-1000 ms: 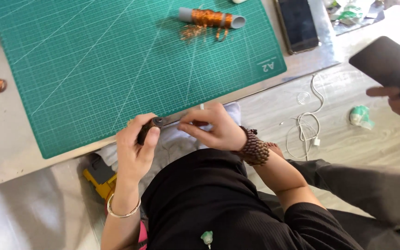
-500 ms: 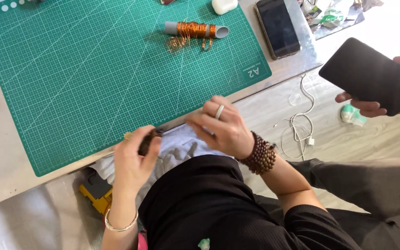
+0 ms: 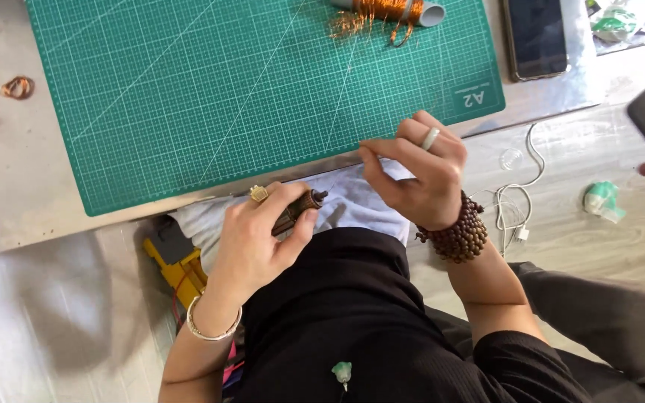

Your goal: The person wraps copper wire around a cylindrical object held in their left hand. They use their right hand to guide the wire and occasionally adjust the object's position. A smartphone is briefly handled and placed on the table.

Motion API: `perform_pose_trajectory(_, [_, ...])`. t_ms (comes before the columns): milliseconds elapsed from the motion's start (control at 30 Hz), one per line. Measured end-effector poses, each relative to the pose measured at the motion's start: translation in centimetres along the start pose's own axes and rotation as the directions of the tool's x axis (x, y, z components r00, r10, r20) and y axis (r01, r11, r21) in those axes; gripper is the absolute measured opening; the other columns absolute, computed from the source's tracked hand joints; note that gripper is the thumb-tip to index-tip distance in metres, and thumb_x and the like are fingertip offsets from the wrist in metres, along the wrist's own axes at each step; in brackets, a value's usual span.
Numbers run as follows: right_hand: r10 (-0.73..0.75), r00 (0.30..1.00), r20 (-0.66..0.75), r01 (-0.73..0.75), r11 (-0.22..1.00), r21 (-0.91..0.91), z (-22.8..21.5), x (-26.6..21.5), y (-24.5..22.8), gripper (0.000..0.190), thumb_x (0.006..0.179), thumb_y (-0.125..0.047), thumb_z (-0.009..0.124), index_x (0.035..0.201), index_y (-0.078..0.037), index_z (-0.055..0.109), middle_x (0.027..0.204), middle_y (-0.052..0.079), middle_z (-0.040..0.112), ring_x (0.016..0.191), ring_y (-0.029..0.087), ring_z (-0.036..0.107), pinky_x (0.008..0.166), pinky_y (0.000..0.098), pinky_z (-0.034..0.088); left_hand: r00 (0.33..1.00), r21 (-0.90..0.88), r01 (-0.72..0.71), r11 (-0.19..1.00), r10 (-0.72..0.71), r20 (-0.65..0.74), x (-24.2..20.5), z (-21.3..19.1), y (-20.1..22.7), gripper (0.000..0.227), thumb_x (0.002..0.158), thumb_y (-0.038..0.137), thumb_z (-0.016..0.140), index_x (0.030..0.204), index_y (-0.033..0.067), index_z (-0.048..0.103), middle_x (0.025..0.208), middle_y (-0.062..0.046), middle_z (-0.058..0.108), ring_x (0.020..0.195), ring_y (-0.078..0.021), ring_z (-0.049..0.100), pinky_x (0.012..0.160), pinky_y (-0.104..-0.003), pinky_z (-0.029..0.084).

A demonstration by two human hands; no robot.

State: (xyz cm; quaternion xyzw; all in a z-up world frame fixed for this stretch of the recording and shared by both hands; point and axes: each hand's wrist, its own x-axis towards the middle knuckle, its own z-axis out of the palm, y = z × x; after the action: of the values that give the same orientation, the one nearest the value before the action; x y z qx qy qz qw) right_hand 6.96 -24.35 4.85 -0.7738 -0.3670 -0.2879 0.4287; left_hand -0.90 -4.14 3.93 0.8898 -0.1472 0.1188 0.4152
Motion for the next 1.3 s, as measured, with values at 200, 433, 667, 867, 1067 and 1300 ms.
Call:
perform_pose_trajectory(200, [-0.016, 0.999, -0.037, 0.014, 0.998, -0.063, -0.4, -0.7, 0.1, 0.007, 0.080, 0.005, 0.070, 0.074, 0.000, 0.071, 0.054, 0.004, 0.037, 0.046, 0.018, 0.032, 0.046, 0.0300, 0.038, 1.000, -0.093, 0.024, 0.995, -0.026, -0.010, 0.6, -0.2, 0.1, 0.022, 0.089, 0.031, 0.056, 0.098, 0.0126, 0.065, 0.066, -0.006, 0.060, 0.059, -0.0304, 0.063, 0.056, -0.035, 0.052])
perform_pose_trajectory(433, [-0.071, 0.995, -0.075, 0.065, 0.994, -0.085, -0.3, -0.3, 0.4, 0.011, 0.080, 0.008, 0.071, 0.071, 0.002, 0.068, 0.054, 0.006, 0.035, 0.045, 0.019, 0.030, 0.045, 0.0306, 0.036, 0.996, -0.239, 0.095, 0.966, -0.091, 0.026, 1.1, -0.5, 0.9, 0.021, 0.089, 0.029, 0.056, 0.096, 0.0111, 0.064, 0.054, -0.007, 0.054, 0.051, -0.0284, 0.059, 0.051, -0.034, 0.049])
perform_pose_trajectory(667, [-0.096, 0.990, -0.101, 0.083, 0.989, -0.123, -0.6, -0.6, 0.4, 0.012, 0.079, 0.011, 0.070, 0.071, 0.003, 0.069, 0.053, 0.006, 0.036, 0.044, 0.018, 0.029, 0.043, 0.0303, 0.034, 0.990, -0.354, 0.139, 0.925, -0.130, 0.048, 1.4, -0.8, 1.1, 0.018, 0.090, 0.024, 0.054, 0.094, 0.0091, 0.063, 0.044, -0.004, 0.044, 0.042, -0.0179, 0.049, 0.044, -0.027, 0.043])
perform_pose_trajectory(867, [-0.072, 0.993, -0.091, 0.061, 0.992, -0.113, -0.4, -0.7, 1.0, 0.012, 0.080, 0.010, 0.072, 0.071, 0.004, 0.070, 0.052, 0.006, 0.036, 0.044, 0.019, 0.032, 0.045, 0.0309, 0.035, 0.982, -0.440, 0.186, 0.879, -0.153, 0.109, 0.5, -1.1, 1.1, 0.026, 0.093, 0.023, 0.043, 0.096, 0.0077, 0.063, 0.045, -0.007, 0.045, 0.043, -0.0166, 0.047, 0.045, -0.028, 0.043])
perform_pose_trajectory(1067, [-0.046, 0.997, -0.069, 0.038, 0.994, -0.106, -0.3, -1.1, 1.6, 0.011, 0.083, 0.009, 0.072, 0.073, 0.005, 0.070, 0.053, 0.006, 0.035, 0.046, 0.020, 0.032, 0.047, 0.0322, 0.035, 0.980, -0.482, 0.195, 0.854, -0.145, 0.140, 0.7, -1.1, 1.1, 0.024, 0.091, 0.022, 0.045, 0.099, 0.0071, 0.063, 0.047, -0.006, 0.046, 0.044, -0.0156, 0.046, 0.047, -0.028, 0.042])
perform_pose_trajectory(1300, [-0.028, 1.000, -0.007, 0.026, 0.983, -0.181, -0.5, -0.9, 0.9, 0.011, 0.085, 0.011, 0.070, 0.073, 0.011, 0.071, 0.053, 0.010, 0.044, 0.045, 0.019, 0.033, 0.045, 0.0310, 0.024, 0.961, -0.331, 0.237, 0.914, -0.171, 0.216, 0.9, -1.3, 1.3, 0.038, 0.092, 0.034, 0.041, 0.089, 0.0017, 0.060, 0.061, 0.000, 0.053, 0.045, -0.0106, 0.043, 0.046, -0.025, 0.033])
